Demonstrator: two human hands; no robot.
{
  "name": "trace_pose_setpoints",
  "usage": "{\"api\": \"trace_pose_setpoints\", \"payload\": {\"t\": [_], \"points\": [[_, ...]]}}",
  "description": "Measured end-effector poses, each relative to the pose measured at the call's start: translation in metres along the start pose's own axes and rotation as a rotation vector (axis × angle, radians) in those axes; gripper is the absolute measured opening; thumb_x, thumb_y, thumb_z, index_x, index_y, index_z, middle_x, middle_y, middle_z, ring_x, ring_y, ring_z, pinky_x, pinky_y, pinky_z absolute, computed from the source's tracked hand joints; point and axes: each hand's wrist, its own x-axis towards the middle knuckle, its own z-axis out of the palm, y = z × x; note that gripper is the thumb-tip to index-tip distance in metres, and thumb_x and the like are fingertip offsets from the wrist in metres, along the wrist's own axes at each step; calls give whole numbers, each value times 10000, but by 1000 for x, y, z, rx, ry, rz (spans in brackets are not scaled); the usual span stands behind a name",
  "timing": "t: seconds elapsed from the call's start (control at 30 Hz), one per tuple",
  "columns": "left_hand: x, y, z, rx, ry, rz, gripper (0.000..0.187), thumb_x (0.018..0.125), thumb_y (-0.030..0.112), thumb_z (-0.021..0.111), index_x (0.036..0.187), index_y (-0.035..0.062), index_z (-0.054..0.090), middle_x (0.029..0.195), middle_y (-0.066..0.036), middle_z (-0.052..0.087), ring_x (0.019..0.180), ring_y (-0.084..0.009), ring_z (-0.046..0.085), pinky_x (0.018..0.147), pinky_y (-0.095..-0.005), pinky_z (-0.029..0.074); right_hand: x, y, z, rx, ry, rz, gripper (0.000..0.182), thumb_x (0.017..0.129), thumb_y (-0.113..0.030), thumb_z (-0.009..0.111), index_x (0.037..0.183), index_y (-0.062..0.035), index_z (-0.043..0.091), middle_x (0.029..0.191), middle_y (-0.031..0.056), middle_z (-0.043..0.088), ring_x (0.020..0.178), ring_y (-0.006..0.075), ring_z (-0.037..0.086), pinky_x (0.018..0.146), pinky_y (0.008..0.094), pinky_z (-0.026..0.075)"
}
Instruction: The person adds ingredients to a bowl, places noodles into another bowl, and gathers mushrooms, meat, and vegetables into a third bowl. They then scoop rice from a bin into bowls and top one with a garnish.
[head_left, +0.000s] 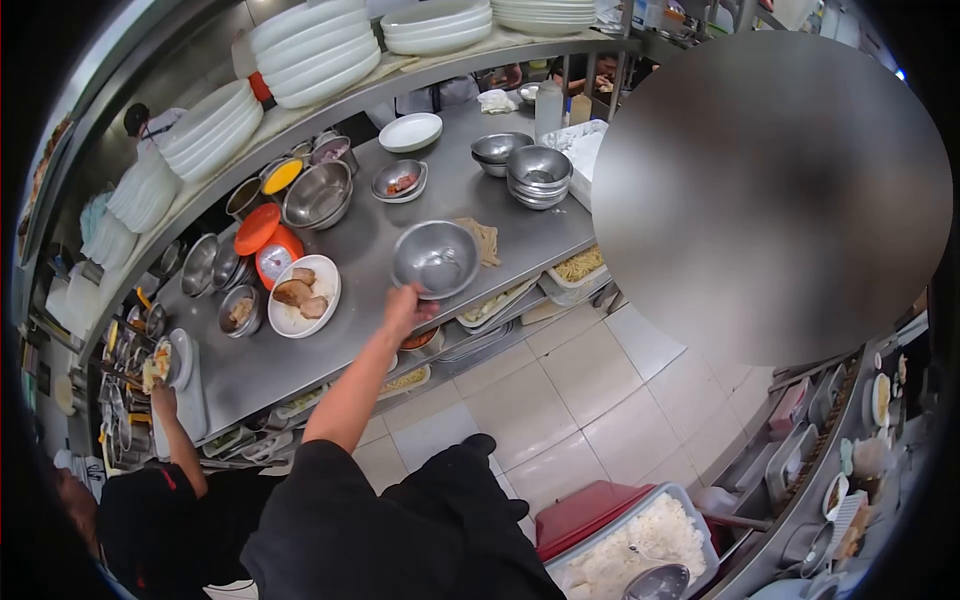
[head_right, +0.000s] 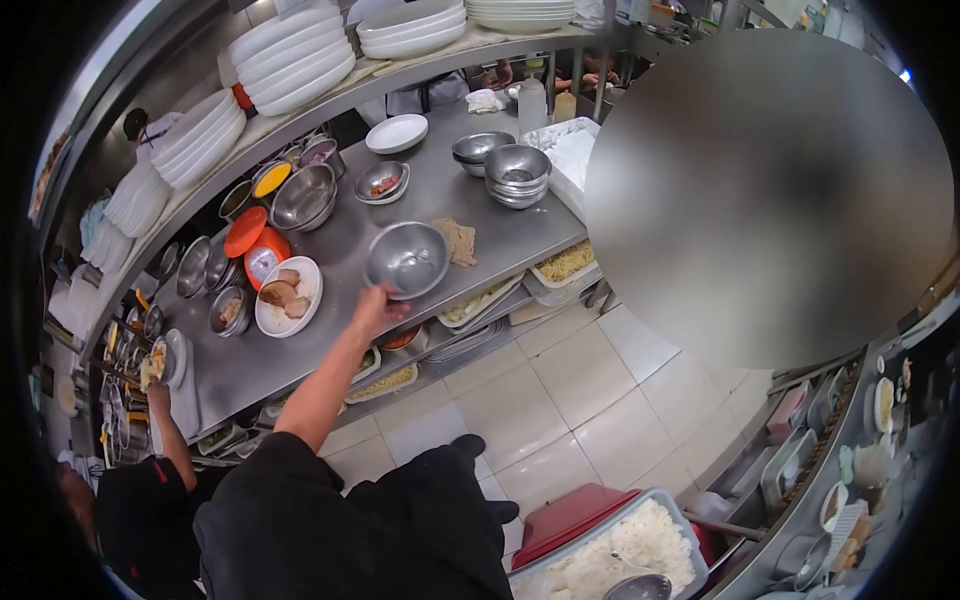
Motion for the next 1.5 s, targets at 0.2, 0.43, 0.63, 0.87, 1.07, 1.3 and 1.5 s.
{"api": "trace_pose_setpoints", "payload": {"t": [0.2, 0.43, 0.63, 0.87, 1.07, 1.3, 1.5], "points": [[82, 32, -4, -111, 0, 27, 254, 784, 151, 464, 927, -51, 519, 782, -164, 612, 584, -224, 621, 464, -319, 501, -49, -31, 52, 739, -286, 367, 355, 859, -334, 571, 1007, -12, 595, 882, 128, 625, 739, 260, 600, 570, 304, 523], [256, 100, 83, -281, -346, 101, 243, 848, 175, 481, 986, -25, 480, 851, -241, 598, 622, -318, 616, 550, -424, 521, -82, -57, 107, 985, -259, 355, 478, 835, -217, 510, 1277, -82, 386, 1168, 87, 542, 922, 238, 599, 659, 247, 554], [180, 146, 154, -80, -506, -69, 728, 893, 513, 416, 1363, 3, 194, 1327, -307, 360, 1238, -361, 388, 1030, -438, 338, -179, -149, 137, 738, -100, 299, 263, 798, -134, 546, 1007, 20, 507, 970, 108, 532, 957, 254, 535, 848, 465, 488], [-134, -69, 188, 759, -1658, -442, 684, 874, 449, 498, 1309, -45, 308, 959, -172, 620, 732, -272, 655, 522, -292, 528, -212, -179, 179, 689, -8, 234, 377, 751, -69, 557, 1095, 76, 505, 911, 157, 619, 676, 207, 629, 512, 298, 538], [-235, -211, 218, 933, -1688, -374, 319, 809, 88, 473, 1058, -112, 464, 794, -182, 599, 568, -247, 620, 412, -298, 501, -216, -110, 162, 740, -51, 133, 519, 817, -256, 639, 1223, -5, 437, 980, 121, 596, 825, 169, 609, 599, 308, 515], [-314, -307, 327, 954, -1505, -369, 268, 775, 18, 434, 985, -142, 480, 740, -211, 608, 536, -256, 621, 408, -294, 513, -170, 18, 34, 140, 863, 167, 484, 702, -50, 697, 1156, -29, 533, 1060, 139, 604, 953, 271, 570, 836, 338, 443], [-354, -376, 376, 892, -1585, -409, 394, 855, 161, 487, 1144, -90, 394, 876, -205, 581, 641, -277, 631, 498, -321, 526, -106, 42, -27, -327, 972, 50, 303, 700, -33, 671, 996, -18, 604, 959, 150, 630, 865, 287, 594, 778, 349, 463]]}}
